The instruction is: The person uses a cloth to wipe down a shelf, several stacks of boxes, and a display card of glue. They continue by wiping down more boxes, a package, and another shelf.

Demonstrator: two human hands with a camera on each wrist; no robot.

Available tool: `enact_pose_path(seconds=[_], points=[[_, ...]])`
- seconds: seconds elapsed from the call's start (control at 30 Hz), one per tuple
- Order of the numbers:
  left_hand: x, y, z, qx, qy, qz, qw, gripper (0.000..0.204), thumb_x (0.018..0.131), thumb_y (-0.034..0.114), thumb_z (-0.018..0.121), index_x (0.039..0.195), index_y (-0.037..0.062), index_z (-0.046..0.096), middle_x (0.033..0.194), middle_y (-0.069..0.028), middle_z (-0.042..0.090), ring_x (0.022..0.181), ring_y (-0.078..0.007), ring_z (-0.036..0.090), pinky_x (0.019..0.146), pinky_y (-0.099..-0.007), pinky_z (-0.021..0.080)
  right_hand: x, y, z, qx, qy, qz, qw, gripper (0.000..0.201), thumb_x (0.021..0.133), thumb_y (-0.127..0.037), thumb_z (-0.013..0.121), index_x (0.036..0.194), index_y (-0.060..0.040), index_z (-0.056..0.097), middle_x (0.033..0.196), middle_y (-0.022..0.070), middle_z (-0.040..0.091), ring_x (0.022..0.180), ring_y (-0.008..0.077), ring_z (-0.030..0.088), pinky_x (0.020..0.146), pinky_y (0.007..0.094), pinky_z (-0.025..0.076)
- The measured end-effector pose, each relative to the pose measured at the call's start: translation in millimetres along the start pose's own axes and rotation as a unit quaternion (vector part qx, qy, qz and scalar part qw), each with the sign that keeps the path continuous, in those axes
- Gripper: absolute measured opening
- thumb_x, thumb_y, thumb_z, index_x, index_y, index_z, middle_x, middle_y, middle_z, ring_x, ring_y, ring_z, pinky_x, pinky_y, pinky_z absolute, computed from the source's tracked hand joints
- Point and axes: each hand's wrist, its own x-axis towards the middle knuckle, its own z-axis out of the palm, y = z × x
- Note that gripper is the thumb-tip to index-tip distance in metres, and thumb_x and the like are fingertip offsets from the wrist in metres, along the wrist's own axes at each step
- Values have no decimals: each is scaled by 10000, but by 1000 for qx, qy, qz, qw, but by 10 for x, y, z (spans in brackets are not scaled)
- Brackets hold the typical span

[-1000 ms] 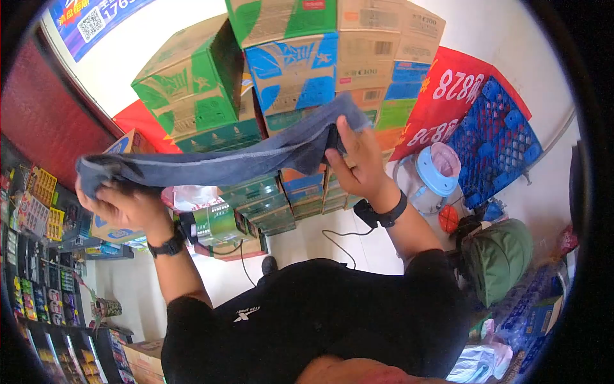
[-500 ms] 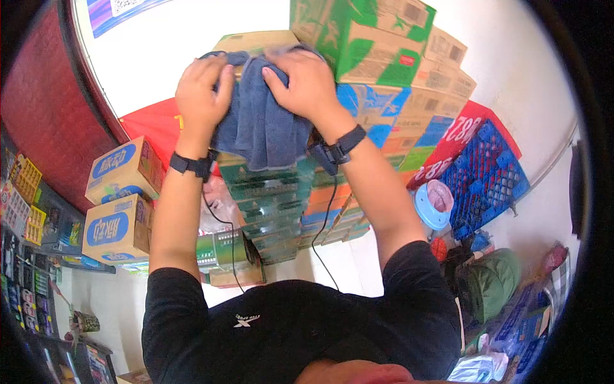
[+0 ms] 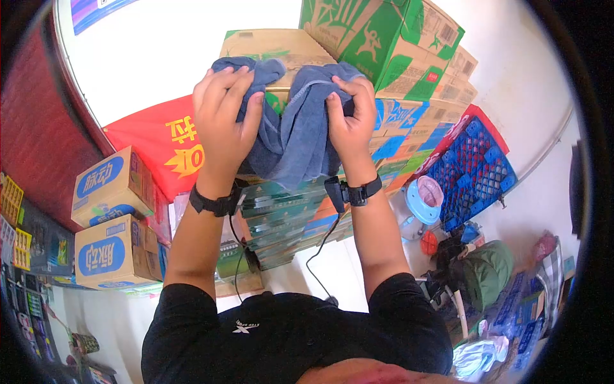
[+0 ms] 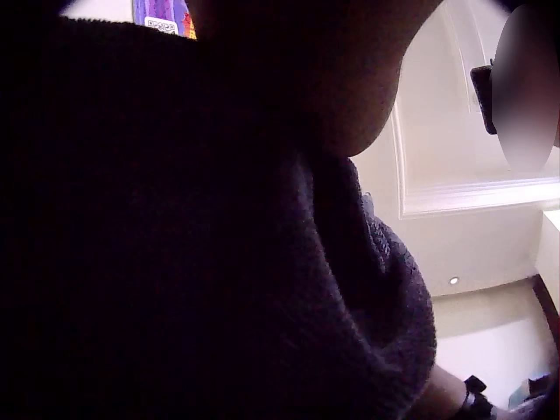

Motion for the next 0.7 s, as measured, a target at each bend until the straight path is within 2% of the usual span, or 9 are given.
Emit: enact_pose_path(seconds=[0.2,0.27,0.3,0.33,0.43,0.53,0.6,0.67,0.7], points=[[-143,-159,-21,-61,11,0,998,237,885,81,804,1114,36,760,1214,-105,739,1218,-362,665,1110,-523,484,-307,87,26,7,51,6,999,248,838,48,736,1081,-3,732,1052,178,678,1022,349,649,963,424,497],[-208,-138,-54,-64,18,-19,998,280,905,95,790,1173,31,737,1286,-142,707,1267,-381,640,1126,-525,469,-496,64,37,-38,55,23,998,290,858,46,703,1144,-1,708,1149,214,682,1099,392,652,1030,458,482],[-243,-128,-54,-65,23,-36,997,324,925,109,777,1233,26,715,1358,-179,676,1316,-400,615,1142,-527,453,-582,90,2,-72,-1,23,997,376,897,-28,685,1270,11,662,1319,269,631,1241,465,601,1114,502,434],[-313,-125,-51,-66,28,-38,997,324,925,109,777,1233,26,715,1358,-179,676,1316,-400,615,1142,-527,453,-695,87,1,-73,-4,19,997,376,897,-28,685,1270,11,662,1319,269,631,1241,465,601,1114,502,434],[-593,-150,-26,-47,14,-81,996,493,1025,194,667,1453,-22,554,1481,-250,568,1406,-453,523,1198,-518,382,-902,-25,67,-96,-36,49,993,572,924,-182,687,1424,60,551,1537,321,474,1436,535,432,1218,531,330],[-766,-128,-37,-60,-14,-128,990,551,1052,185,621,1507,-85,467,1569,-327,457,1443,-485,470,1202,-517,365,-1023,-43,70,-77,-29,74,994,583,916,-181,691,1424,64,544,1508,323,493,1415,531,448,1208,530,340],[-795,-70,-65,-106,-42,-231,966,568,1073,186,575,1529,-118,427,1559,-336,460,1429,-504,470,1198,-511,366,-1198,-6,55,-78,-53,106,990,591,917,-182,687,1432,63,534,1498,323,496,1404,530,454,1205,525,344],[-936,-85,-40,-75,-31,-219,972,530,1071,187,569,1503,-102,463,1485,-343,527,1350,-512,532,1158,-533,402,-1319,47,29,-79,-73,126,986,599,918,-183,683,1441,62,525,1489,322,498,1393,529,459,1202,520,348],[-1060,-99,-51,-48,-87,-269,958,471,1062,167,566,1448,-98,517,1416,-342,575,1294,-520,561,1126,-545,423,-1385,38,15,-77,-94,129,984,602,919,-190,681,1443,60,521,1477,319,503,1381,528,464,1196,516,355]])
